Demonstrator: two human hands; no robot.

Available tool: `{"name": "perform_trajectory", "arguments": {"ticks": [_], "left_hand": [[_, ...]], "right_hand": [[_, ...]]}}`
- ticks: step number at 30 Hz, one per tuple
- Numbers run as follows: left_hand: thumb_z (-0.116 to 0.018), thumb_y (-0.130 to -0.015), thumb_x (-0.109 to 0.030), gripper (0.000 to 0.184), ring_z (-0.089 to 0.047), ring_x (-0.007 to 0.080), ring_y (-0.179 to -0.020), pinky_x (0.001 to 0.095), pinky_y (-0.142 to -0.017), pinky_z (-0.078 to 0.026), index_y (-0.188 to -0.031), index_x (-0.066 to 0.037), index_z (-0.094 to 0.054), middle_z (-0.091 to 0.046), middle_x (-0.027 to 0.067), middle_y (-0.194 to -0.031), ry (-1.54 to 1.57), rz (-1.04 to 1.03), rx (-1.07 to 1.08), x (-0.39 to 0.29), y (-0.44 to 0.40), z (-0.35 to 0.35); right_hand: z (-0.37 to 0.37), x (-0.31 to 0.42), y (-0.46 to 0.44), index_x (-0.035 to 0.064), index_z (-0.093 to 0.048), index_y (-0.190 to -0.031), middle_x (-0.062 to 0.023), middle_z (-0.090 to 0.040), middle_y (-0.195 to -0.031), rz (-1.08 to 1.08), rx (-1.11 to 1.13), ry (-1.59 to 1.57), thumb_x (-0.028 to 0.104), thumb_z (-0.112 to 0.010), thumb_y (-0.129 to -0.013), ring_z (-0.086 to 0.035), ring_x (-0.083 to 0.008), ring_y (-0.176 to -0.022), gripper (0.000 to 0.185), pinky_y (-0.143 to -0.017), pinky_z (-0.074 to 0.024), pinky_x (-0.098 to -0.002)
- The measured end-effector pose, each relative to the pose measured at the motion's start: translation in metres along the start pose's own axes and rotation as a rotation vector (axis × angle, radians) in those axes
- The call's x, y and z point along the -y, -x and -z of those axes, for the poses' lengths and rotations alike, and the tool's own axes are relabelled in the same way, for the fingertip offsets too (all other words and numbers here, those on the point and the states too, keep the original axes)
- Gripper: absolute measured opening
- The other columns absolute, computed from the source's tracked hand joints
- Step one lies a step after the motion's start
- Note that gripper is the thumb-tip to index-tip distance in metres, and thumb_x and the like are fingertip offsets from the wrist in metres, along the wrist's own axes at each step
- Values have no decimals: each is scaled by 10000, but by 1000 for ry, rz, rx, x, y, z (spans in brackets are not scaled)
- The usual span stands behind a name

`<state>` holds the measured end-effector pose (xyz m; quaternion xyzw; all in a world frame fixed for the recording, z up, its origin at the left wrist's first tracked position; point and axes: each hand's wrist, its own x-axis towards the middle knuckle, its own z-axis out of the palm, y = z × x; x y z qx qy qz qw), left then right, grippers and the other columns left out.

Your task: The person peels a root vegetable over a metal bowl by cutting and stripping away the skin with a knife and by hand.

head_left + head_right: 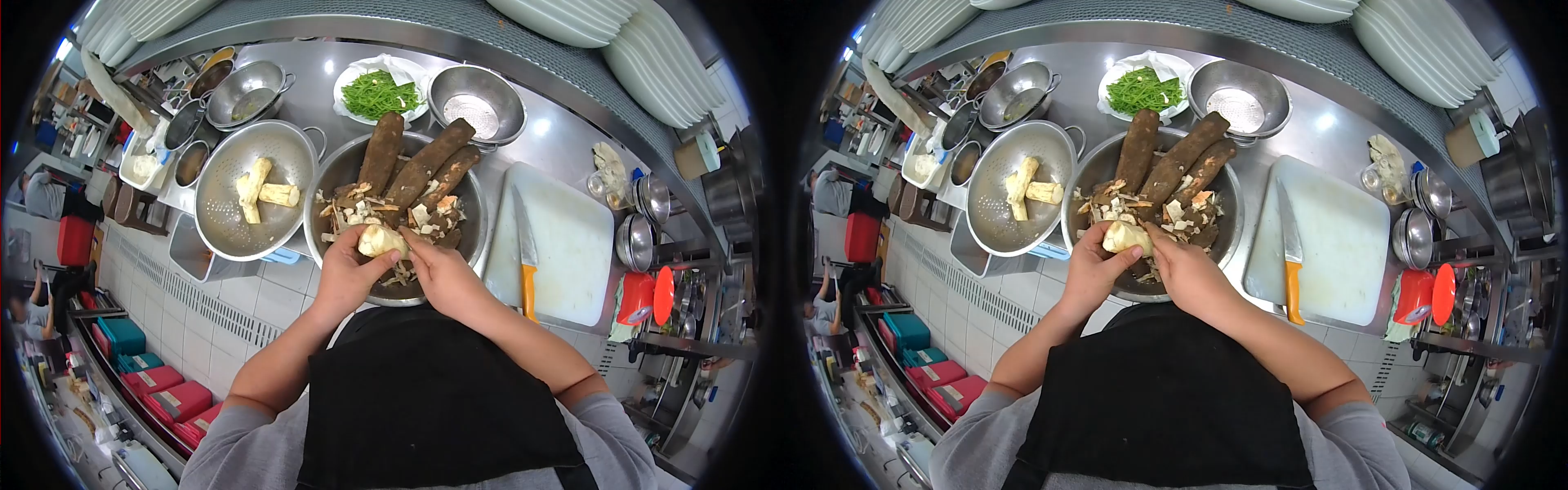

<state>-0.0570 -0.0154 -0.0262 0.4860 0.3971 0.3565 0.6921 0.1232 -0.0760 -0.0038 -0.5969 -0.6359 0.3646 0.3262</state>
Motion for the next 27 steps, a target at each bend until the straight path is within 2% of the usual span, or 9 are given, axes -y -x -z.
{"name": "perform_trajectory", "arguments": {"ticks": [2, 5, 7, 8, 11, 13, 17, 19, 27], "left_hand": [[-750, -888, -41, 417, -638, 131, -1038, 279, -914, -513, -1249, 28, -555, -664, 81, -1150, -26, -1, 5, 3, -1, 5], [-765, -879, -60, 434, -653, 130, -992, 278, -884, -534, -1250, 40, -565, -674, 90, -1127, -98, 69, 43, 0, -9, 18], [-760, -878, -74, 499, -636, 145, -1052, 291, -935, -509, -1308, 39, -535, -659, 99, -1188, -25, 180, 207, -5, -12, 27], [-760, -878, -74, 499, -636, 145, -1052, 291, -935, -509, -1308, 39, -535, -659, 99, -1188, -25, 180, 206, -5, -12, 28], [-758, -870, -71, 553, -627, 163, -1085, 311, -947, -515, -1352, 25, -504, -643, 100, -1208, 108, 198, 261, -4, -14, 30], [-738, -878, -54, 556, -620, 187, -1120, 340, -970, -516, -1364, -1, -473, -626, 106, -1229, 204, 169, 180, 2, -13, 31], [-709, -887, -32, 534, -622, 207, -1135, 366, -987, -516, -1355, -23, -451, -620, 114, -1230, 242, 169, 116, 6, -12, 32], [-721, -891, -34, 524, -615, 191, -1134, 335, -991, -498, -1337, -4, -447, -623, 118, -1223, 326, 177, 108, 7, -12, 32], [-713, -901, -33, 514, -618, 181, -1115, 319, -979, -501, -1343, 2, -453, -625, 114, -1210, 346, 159, 102, 0, -11, 21]], "right_hand": [[-1, -7, -4, 38, -458, -1455, -307, -661, -1028, -3, 2, 0, 122, -509, -1008, -643, -480, -968, 457, -840, -516, -485], [13, -21, -14, 29, -514, -1422, -194, -716, -931, 102, 15, 52, 127, -491, -1038, -709, -302, -772, 396, -708, -547, -373], [46, -4, -25, 48, -556, -1396, -69, -592, -682, -475, 479, -324, 155, -461, -1056, -570, -180, -485, 369, -434, -438, -324], [52, -5, -25, 55, -518, -1435, 26, -433, -624, -539, 528, -515, 163, -433, -1073, -392, -57, -427, 387, -362, -327, -251], [49, -15, -25, 28, -463, -1463, 17, -443, -624, -655, 439, -680, 151, -423, -1075, -396, -64, -417, 409, -355, -322, -253], [50, -18, -25, -18, -421, -1467, -21, -510, -663, -610, 480, -680, 188, -458, -1062, -474, -95, -478, 456, -414, -397, -280], [38, -21, -11, -21, -409, -1455, -202, -705, -899, -317, 245, -67, 281, -559, -998, -685, -333, -852, 568, -836, -522, -408], [42, -5, -2, 3, -403, -1474, -116, -661, -757, -174, 241, -55, 227, -546, -1006, -624, -200, -687, 538, -675, -489, -345], [31, -8, 5, 21, -430, -1482, -213, -699, -1122, -169, 236, -53, 205, -530, -1023, -688, -274, -1019, 504, -922, -501, -364]]}}
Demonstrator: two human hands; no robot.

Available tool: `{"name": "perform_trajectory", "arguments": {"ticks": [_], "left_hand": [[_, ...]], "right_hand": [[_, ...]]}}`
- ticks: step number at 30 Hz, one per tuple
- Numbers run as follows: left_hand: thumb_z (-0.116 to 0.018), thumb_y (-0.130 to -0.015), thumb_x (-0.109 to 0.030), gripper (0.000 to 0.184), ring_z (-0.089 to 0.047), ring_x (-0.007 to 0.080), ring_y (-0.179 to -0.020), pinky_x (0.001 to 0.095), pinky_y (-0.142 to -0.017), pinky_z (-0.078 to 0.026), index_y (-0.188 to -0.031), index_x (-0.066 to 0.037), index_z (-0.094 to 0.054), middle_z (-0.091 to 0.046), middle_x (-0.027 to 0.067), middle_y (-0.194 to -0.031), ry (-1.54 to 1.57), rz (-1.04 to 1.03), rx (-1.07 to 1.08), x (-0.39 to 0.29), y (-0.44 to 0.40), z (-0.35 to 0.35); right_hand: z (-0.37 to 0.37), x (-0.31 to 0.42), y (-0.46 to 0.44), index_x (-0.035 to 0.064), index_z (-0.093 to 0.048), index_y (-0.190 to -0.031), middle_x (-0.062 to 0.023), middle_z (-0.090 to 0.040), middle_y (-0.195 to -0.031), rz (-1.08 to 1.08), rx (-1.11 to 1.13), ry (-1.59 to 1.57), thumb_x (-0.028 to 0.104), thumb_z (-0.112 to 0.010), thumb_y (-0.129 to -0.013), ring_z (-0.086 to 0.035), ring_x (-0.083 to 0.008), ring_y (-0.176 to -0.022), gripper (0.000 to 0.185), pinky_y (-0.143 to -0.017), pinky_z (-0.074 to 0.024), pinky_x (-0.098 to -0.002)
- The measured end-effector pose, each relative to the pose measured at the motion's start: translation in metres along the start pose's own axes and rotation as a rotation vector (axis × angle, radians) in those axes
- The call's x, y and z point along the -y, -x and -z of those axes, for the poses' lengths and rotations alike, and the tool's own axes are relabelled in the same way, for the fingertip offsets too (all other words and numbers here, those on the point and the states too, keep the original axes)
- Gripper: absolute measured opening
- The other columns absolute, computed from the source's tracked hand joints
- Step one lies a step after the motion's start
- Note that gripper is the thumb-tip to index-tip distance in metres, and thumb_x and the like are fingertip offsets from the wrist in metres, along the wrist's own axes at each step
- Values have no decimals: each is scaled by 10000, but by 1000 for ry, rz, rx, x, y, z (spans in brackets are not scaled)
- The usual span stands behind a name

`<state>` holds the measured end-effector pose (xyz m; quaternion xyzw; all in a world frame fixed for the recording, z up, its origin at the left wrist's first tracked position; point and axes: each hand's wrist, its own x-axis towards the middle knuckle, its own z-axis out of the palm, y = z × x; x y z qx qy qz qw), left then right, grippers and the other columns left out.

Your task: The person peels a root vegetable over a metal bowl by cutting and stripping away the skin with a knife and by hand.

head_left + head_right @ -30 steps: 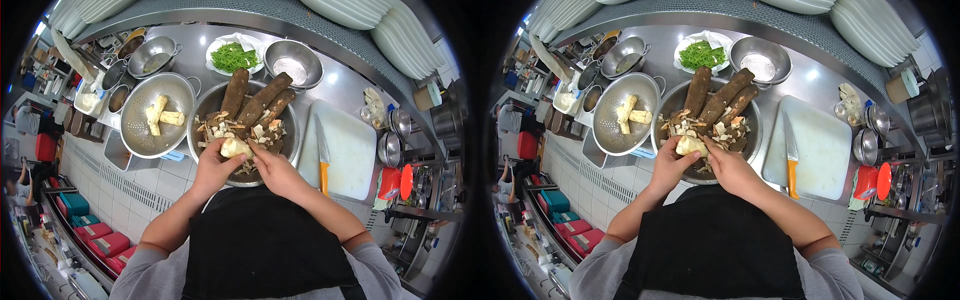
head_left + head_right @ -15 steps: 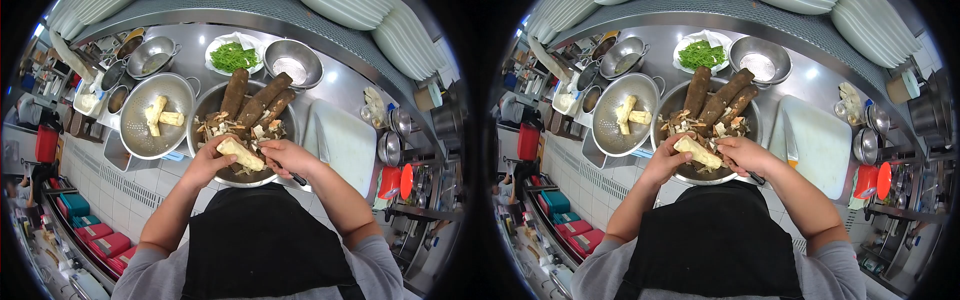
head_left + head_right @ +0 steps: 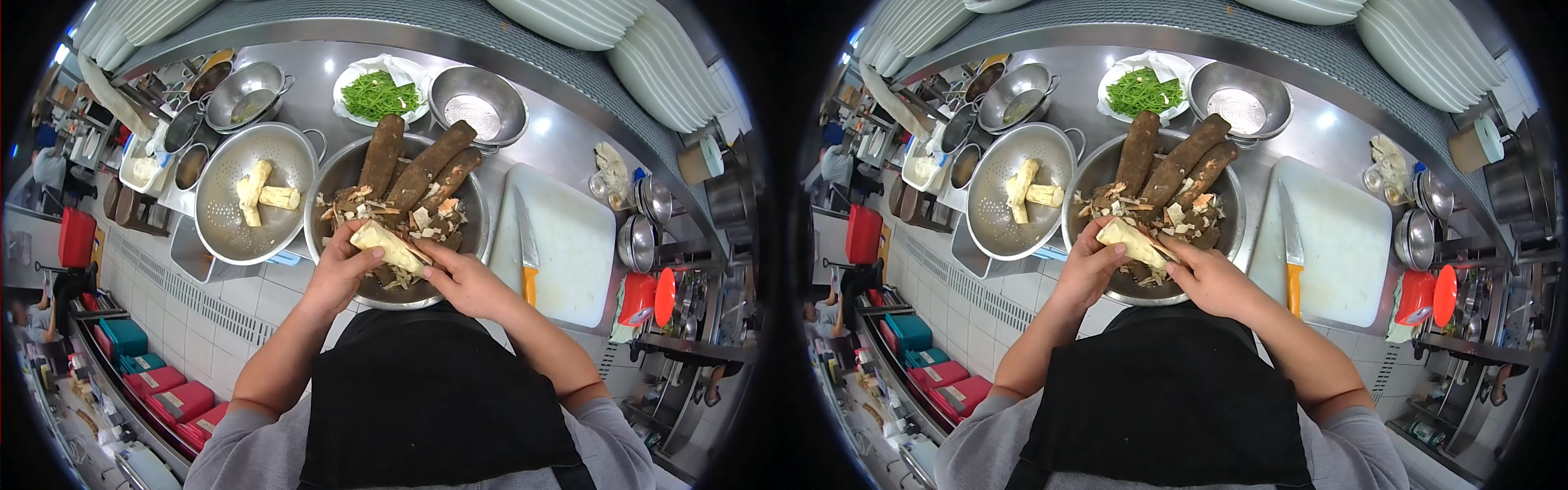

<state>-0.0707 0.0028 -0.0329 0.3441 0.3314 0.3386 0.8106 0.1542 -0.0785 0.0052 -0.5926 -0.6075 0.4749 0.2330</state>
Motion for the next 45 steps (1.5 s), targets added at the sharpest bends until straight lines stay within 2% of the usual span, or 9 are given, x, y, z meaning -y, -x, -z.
{"name": "perform_trajectory", "arguments": {"ticks": [11, 16, 19, 22, 25, 29, 35, 37, 45], "left_hand": [[-716, -927, -79, 537, -610, 168, -1115, 312, -973, -497, -1373, 19, -433, -622, 109, -1228, -237, -62, 35, 7, -8, -3], [-727, -922, -86, 499, -635, 167, -1056, 299, -914, -520, -1322, 71, -475, -648, 129, -1182, -162, -50, -216, 19, -11, -21], [-737, -915, -93, 493, -647, 172, -1034, 302, -914, -528, -1299, 95, -492, -661, 139, -1155, -192, -29, -127, 13, -8, -12], [-733, -921, -107, 492, -649, 176, -1046, 306, -922, -532, -1309, 76, -492, -657, 128, -1170, -235, -12, -42, 14, -9, -1], [-737, -921, -125, 506, -646, 175, -1062, 314, -920, -538, -1329, 46, -490, -647, 118, -1192, -82, 60, -18, 10, -11, 3], [-725, -932, -134, 496, -643, 181, -1092, 327, -912, -551, -1343, 15, -489, -636, 106, -1220, -64, 88, 46, 8, -8, 12], [-706, -947, -141, 495, -643, 192, -1113, 343, -914, -559, -1359, 6, -473, -633, 105, -1244, 3, 63, -37, 4, -11, 4], [-705, -948, -145, 499, -643, 193, -1115, 348, -921, -560, -1362, 6, -469, -633, 108, -1247, 3, 44, -75, 3, -11, 5], [-735, -929, -166, 517, -640, 183, -1119, 341, -921, -556, -1344, 1, -473, -639, 97, -1221, -65, 27, -115, -5, -6, -14]], "right_hand": [[-24, 3, -5, 38, -551, -1390, -270, -686, -1082, -26, -210, -56, 172, -527, -1017, -677, -414, -996, 397, -879, -522, -395], [-26, 6, -7, 24, -588, -1343, -274, -680, -1068, 75, -293, 101, 157, -528, -1011, -652, -454, -963, 362, -838, -531, -405], [-11, -5, -6, 29, -566, -1369, -242, -711, -1030, -18, -95, 47, 175, -538, -1017, -691, -397, -924, 382, -858, -525, -394], [4, -14, -16, 64, -563, -1396, -144, -702, -784, 31, 64, -97, 201, -531, -1037, -658, -242, -651, 385, -655, -539, -361], [19, 5, -13, 89, -580, -1394, 38, -372, -576, -340, 279, -572, 210, -487, -1070, -318, -49, -410, 359, -360, -297, -234], [21, 2, -10, 22, -518, -1428, 19, -419, -564, -391, 295, -733, 164, -454, -1073, -347, -60, -388, 387, -356, -339, -233], [3, -17, -8, -15, -435, -1469, -109, -629, -743, -96, -32, -54, 253, -488, -1054, -624, -195, -628, 497, -628, -530, -336], [3, -7, 2, -4, -455, -1439, -297, -667, -1116, -44, -59, 90, 297, -500, -1028, -631, -442, -1088, 511, -969, -474, -448], [1, -1, 8, -10, -407, -1480, -272, -681, -1101, -19, 13, 48, 276, -525, -1019, -675, -388, -1041, 556, -930, -496, -400]]}}
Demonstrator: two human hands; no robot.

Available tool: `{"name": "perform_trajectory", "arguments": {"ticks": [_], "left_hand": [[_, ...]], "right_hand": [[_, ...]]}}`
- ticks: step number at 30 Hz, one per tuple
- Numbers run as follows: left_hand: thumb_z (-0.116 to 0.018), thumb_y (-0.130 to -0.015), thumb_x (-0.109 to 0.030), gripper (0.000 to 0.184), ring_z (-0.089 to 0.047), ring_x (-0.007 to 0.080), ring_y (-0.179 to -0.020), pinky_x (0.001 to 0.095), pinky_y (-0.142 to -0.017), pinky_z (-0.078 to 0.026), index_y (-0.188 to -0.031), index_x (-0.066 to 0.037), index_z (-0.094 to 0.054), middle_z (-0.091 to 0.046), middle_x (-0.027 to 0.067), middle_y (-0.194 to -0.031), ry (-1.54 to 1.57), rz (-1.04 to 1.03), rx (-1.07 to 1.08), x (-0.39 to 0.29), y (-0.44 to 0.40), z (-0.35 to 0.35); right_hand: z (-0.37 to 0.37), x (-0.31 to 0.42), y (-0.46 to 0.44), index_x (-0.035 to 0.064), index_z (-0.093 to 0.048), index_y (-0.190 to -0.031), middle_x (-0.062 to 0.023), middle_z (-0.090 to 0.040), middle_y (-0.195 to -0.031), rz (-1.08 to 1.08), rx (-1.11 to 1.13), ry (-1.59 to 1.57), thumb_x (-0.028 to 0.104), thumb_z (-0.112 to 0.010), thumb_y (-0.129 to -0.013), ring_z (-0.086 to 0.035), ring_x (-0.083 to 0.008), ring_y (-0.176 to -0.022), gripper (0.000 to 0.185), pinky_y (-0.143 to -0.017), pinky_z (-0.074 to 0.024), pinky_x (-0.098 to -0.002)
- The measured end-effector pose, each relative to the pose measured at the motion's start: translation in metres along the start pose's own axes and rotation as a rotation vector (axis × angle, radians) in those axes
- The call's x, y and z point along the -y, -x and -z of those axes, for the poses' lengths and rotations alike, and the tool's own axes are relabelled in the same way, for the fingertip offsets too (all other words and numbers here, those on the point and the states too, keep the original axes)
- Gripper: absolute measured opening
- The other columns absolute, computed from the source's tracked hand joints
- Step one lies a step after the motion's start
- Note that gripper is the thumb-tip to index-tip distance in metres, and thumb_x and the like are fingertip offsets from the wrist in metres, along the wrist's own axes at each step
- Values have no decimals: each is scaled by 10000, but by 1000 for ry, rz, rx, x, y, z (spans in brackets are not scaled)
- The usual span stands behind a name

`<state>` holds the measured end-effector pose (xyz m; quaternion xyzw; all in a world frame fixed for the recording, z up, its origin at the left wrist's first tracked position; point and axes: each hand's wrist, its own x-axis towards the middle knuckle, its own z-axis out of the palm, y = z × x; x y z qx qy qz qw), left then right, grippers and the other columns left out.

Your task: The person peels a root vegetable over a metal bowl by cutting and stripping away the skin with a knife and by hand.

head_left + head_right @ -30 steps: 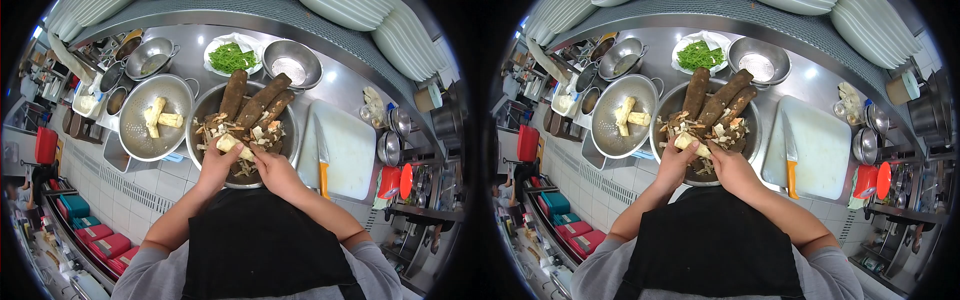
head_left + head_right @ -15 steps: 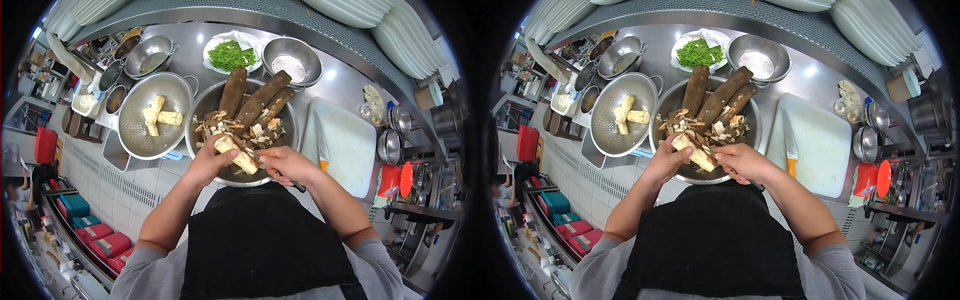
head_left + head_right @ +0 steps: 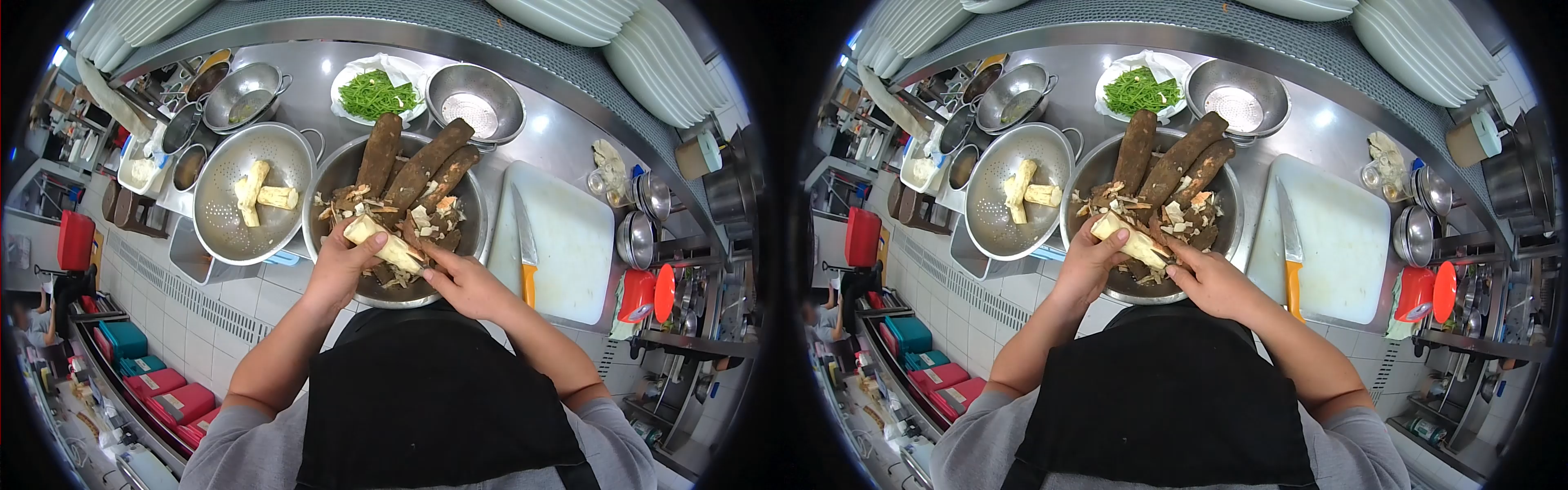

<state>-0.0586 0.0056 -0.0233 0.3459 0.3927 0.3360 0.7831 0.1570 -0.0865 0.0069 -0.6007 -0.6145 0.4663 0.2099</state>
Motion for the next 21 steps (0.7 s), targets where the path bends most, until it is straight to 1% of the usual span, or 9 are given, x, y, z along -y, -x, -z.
{"name": "perform_trajectory", "arguments": {"ticks": [3, 7, 9, 12, 14, 15, 16, 18, 21], "left_hand": [[-744, -921, -161, 524, -649, 180, -1101, 337, -909, -559, -1337, 6, -473, -643, 95, -1211, -6, 9, -20, 1, -1, 0], [-750, -916, -145, 504, -660, 162, -1043, 313, -877, -557, -1316, 12, -488, -657, 87, -1170, 11, 3, -53, 0, 2, -8], [-749, -915, -126, 467, -662, 147, -980, 292, -842, -552, -1285, 32, -511, -669, 87, -1130, -85, -89, -51, 3, 2, -12], [-741, -917, -104, 424, -658, 139, -950, 276, -823, -549, -1250, 52, -531, -672, 98, -1104, -124, -129, -96, 4, 2, -18], [-738, -918, -102, 429, -661, 145, -954, 277, -822, -551, -1253, 62, -526, -671, 104, -1101, -129, -103, -96, 5, 0, -16], [-735, -919, -99, 435, -664, 152, -958, 279, -821, -554, -1257, 71, -520, -670, 109, -1099, -134, -76, -95, 4, -1, -13], [-735, -919, -99, 435, -664, 152, -958, 279, -821, -554, -1257, 71, -520, -670, 109, -1099, -135, -72, -94, 4, -4, -9], [-729, -925, -107, 465, -669, 166, -976, 290, -844, -564, -1288, 69, -498, -661, 116, -1111, -157, -9, 33, 1, -9, 2], [-710, -938, -107, 478, -662, 182, -1031, 318, -890, -568, -1321, 57, -476, -649, 112, -1146, -99, 40, 99, 4, -13, 14]], "right_hand": [[-3, 0, 0, 12, -425, -1479, -259, -686, -1092, -46, 18, 6, 265, -523, -1024, -680, -374, -1027, 529, -922, -498, -408], [-12, 1, 0, 50, -474, -1460, -248, -699, -1051, 39, -118, -49, 239, -525, -1034, -704, -346, -959, 469, -876, -512, -384], [-18, 4, -3, 57, -494, -1448, -250, -702, -1041, 1, -133, -95, 228, -526, -1036, -713, -334, -941, 446, -858, -517, -372], [-31, -10, -10, 57, -517, -1429, -231, -708, -953, 23, -248, -104, 207, -535, -1035, -715, -316, -857, 422, -814, -524, -355], [-33, -17, -14, 45, -536, -1416, -161, -681, -775, 100, -286, -27, 189, -524, -1044, -661, -229, -689, 399, -703, -510, -310], [-29, -16, -16, 45, -536, -1416, -161, -681, -775, 99, -286, -28, 189, -524, -1044, -661, -229, -689, 399, -703, -510, -310], [-21, -15, -18, 42, -541, -1413, -105, -609, -692, 25, -147, -141, 189, -513, -1051, -577, -177, -595, 391, -612, -468, -287], [3, 2, -17, 33, -553, -1397, 24, -421, -574, -346, 126, -517, 194, -493, -1067, -356, -57, -434, 372, -407, -312, -232], [14, -9, -18, 36, -534, -1406, 19, -410, -566, -400, 259, -756, 202, -494, -1069, -339, -64, -409, 378, -360, -300, -242]]}}
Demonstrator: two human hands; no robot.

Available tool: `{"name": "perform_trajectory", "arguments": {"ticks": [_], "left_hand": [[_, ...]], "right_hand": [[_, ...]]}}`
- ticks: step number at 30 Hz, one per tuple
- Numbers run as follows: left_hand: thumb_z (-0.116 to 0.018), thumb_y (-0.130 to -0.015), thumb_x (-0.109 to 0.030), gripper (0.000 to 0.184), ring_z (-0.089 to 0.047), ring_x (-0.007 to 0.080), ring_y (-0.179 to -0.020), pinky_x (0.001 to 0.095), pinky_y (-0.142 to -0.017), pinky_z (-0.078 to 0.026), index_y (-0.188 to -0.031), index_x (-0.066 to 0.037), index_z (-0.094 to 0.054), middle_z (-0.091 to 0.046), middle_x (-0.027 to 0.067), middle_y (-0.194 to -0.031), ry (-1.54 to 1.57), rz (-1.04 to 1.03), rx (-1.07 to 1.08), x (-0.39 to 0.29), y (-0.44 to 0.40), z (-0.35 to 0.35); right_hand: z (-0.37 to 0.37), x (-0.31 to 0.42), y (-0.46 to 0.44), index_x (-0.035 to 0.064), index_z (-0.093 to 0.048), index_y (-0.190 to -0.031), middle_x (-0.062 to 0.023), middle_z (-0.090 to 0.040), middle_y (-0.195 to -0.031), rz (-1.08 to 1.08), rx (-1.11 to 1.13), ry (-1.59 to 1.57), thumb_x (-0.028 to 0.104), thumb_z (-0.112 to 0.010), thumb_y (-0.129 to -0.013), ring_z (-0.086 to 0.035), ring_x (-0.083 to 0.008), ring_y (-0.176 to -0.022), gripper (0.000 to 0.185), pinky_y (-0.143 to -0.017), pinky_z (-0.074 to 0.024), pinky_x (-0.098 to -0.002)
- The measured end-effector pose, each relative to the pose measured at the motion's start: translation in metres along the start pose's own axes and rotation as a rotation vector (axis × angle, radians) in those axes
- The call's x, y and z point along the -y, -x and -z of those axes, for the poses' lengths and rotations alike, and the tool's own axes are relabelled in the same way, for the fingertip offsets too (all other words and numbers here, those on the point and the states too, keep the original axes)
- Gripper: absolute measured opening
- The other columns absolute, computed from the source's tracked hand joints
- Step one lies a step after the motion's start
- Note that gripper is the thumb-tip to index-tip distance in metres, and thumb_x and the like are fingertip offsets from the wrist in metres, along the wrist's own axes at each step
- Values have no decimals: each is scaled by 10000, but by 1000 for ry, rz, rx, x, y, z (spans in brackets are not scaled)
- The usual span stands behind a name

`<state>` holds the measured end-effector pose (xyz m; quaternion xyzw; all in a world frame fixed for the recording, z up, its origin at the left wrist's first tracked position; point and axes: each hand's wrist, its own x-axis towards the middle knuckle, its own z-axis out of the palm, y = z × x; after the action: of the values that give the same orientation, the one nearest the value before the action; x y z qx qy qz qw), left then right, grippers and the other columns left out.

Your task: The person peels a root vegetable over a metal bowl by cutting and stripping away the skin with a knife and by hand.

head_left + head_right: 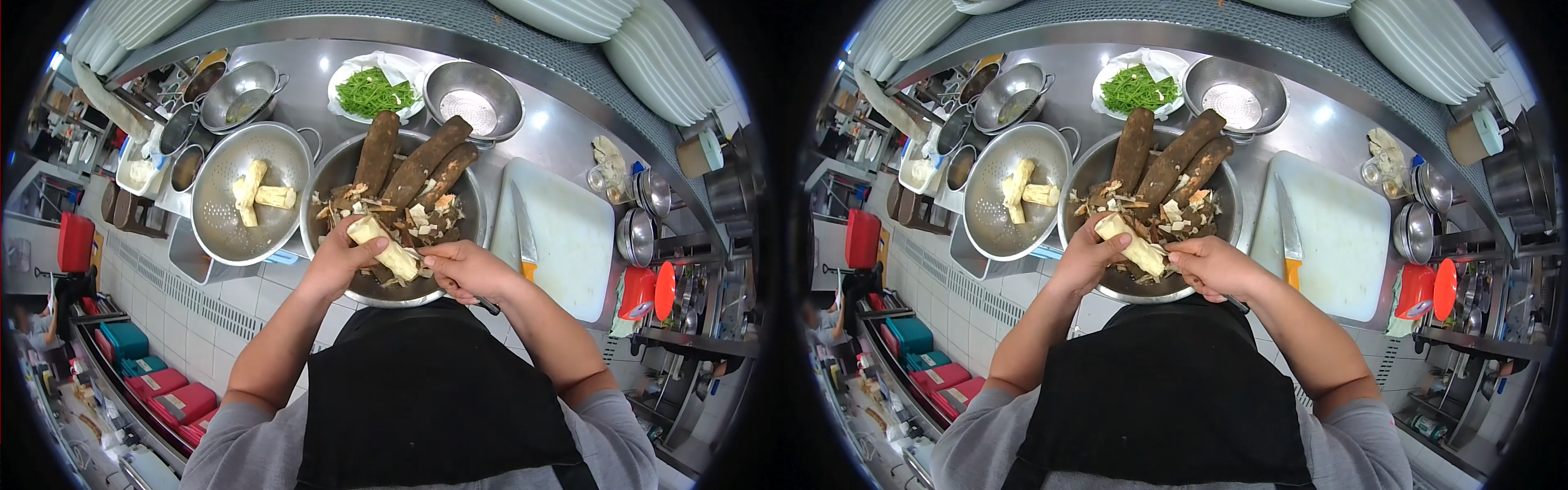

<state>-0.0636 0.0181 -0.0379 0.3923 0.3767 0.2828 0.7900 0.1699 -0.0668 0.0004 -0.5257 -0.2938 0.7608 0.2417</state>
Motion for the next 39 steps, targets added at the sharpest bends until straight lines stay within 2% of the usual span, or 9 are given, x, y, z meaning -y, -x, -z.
{"name": "perform_trajectory", "arguments": {"ticks": [5, 8, 10, 11, 14, 21, 27, 33, 39], "left_hand": [[-684, -955, -116, 467, -643, 217, -1114, 373, -957, -555, -1348, 15, -468, -631, 115, -1213, 165, -16, 2, 4, -2, 8], [-677, -960, -131, 467, -638, 235, -1140, 401, -977, -548, -1354, -3, -464, -627, 117, -1229, 190, -42, -24, 2, 0, 9], [-676, -962, -137, 459, -641, 234, -1134, 401, -972, -552, -1348, -7, -465, -627, 117, -1226, 190, -58, -49, -1, 0, 6], [-675, -962, -136, 447, -639, 234, -1135, 400, -969, -553, -1338, -8, -469, -626, 117, -1227, 170, -54, -53, -3, 1, 5], [-677, -961, -139, 437, -636, 232, -1140, 400, -966, -554, -1325, -10, -473, -624, 117, -1228, 158, -56, -47, -6, 3, 1], [-681, -960, -144, 447, -632, 222, -1141, 406, -968, -546, -1331, -13, -470, -624, 106, -1229, 168, -69, -58, -2, 4, -6], [-690, -958, -140, 493, -628, 212, -1128, 379, -966, -546, -1349, -3, -423, -608, 114, -1224, 108, -60, -64, 1, 0, -3], [-663, -981, -164, 438, -610, 215, -1153, 394, -977, -531, -1325, 10, -452, -605, 107, -1237, 158, -59, -260, 13, -5, -14], [-588, -1026, -259, 362, -622, 214, -1134, 410, -999, -510, -1297, -35, -499, -625, 91, -1207, 305, -81, -131, 20, -3, -14]], "right_hand": [[1, -1, 1, 26, -485, -1438, 6, -439, -601, 56, -15, -194, 229, -478, -1076, -350, -63, -408, 415, -361, -306, -230], [-6, -14, 1, -18, -449, -1445, -91, -591, -693, 137, -196, 300, 264, -493, -1057, -561, -184, -515, 481, -493, -471, -319], [-15, -13, 1, -17, -412, -1467, -222, -700, -884, 628, -365, 766, 284, -521, -1027, -692, -362, -784, 544, -735, -537, -410], [-15, -9, 12, -2, -416, -1468, -286, -689, -1032, 431, -289, 678, 284, -533, -1010, -655, -456, -998, 552, -898, -495, -464], [-18, -6, 14, -5, -413, -1482, -227, -697, -970, 404, -267, 709, 275, -553, -1018, -679, -300, -883, 559, -843, -509, -378], [-13, -28, 1, -9, -481, -1423, -270, -695, -989, 590, -327, 688, 282, -545, -1013, -678, -422, -927, 507, -834, -518, -436], [-27, -40, -20, -33, -579, -1320, -277, -693, -971, 633, -403, 400, 211, -562, -1012, -697, -377, -892, 394, -790, -522, -385], [-33, -26, -20, -36, -590, -1312, -233, -708, -909, 474, -526, 616, 178, -568, -1019, -708, -269, -826, 363, -778, -522, -345], [-29, -28, -14, -43, -638, -1186, -168, -677, -733, 748, -566, 847, 197, -560, -1026, -664, -273, -640, 299, -634, -506, -378]]}}
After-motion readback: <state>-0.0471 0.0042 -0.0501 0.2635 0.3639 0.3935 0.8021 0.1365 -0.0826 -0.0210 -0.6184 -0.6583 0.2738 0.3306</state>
